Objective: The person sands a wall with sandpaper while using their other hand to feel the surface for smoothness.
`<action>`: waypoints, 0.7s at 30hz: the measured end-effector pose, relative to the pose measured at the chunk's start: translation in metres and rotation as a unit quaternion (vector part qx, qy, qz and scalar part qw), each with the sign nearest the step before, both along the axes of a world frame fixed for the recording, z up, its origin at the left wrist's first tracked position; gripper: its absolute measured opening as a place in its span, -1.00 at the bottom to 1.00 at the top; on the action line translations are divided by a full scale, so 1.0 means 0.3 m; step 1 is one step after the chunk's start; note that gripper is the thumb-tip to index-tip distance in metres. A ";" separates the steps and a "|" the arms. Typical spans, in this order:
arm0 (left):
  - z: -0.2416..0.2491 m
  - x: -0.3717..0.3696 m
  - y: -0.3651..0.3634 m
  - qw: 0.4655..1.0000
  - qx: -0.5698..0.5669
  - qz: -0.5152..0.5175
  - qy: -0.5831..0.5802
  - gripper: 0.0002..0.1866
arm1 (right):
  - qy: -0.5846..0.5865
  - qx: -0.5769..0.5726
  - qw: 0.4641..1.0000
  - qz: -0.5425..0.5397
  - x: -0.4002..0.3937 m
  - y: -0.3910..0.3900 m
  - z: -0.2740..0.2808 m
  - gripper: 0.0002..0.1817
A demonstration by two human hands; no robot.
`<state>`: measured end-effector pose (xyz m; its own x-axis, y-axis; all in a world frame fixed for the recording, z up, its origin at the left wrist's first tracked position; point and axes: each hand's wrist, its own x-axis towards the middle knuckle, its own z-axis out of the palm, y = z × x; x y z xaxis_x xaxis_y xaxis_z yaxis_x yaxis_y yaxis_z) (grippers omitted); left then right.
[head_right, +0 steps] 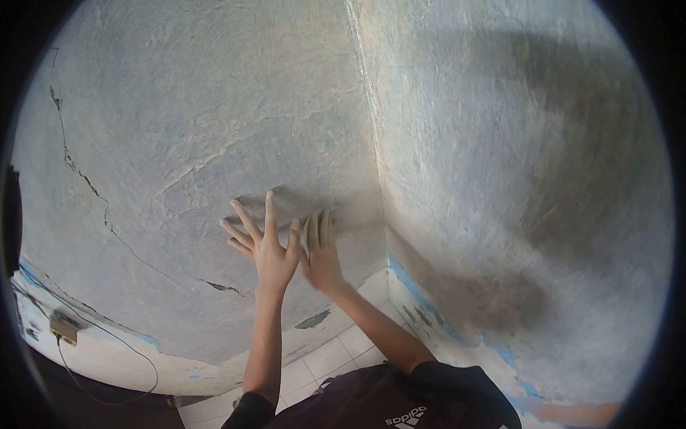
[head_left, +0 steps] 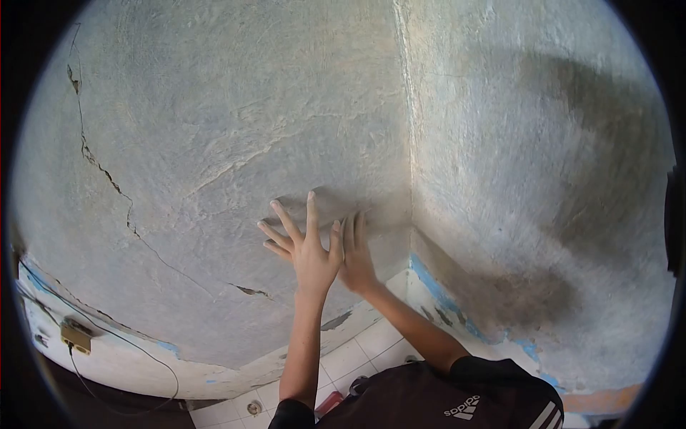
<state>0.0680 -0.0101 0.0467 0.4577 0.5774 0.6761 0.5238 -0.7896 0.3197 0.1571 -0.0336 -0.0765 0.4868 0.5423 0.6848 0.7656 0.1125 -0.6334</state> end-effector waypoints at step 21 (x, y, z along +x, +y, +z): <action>-0.010 -0.017 -0.012 0.997 -0.058 -0.007 -0.046 -0.45 | -0.160 0.123 0.975 -0.089 0.295 0.004 0.470 -0.21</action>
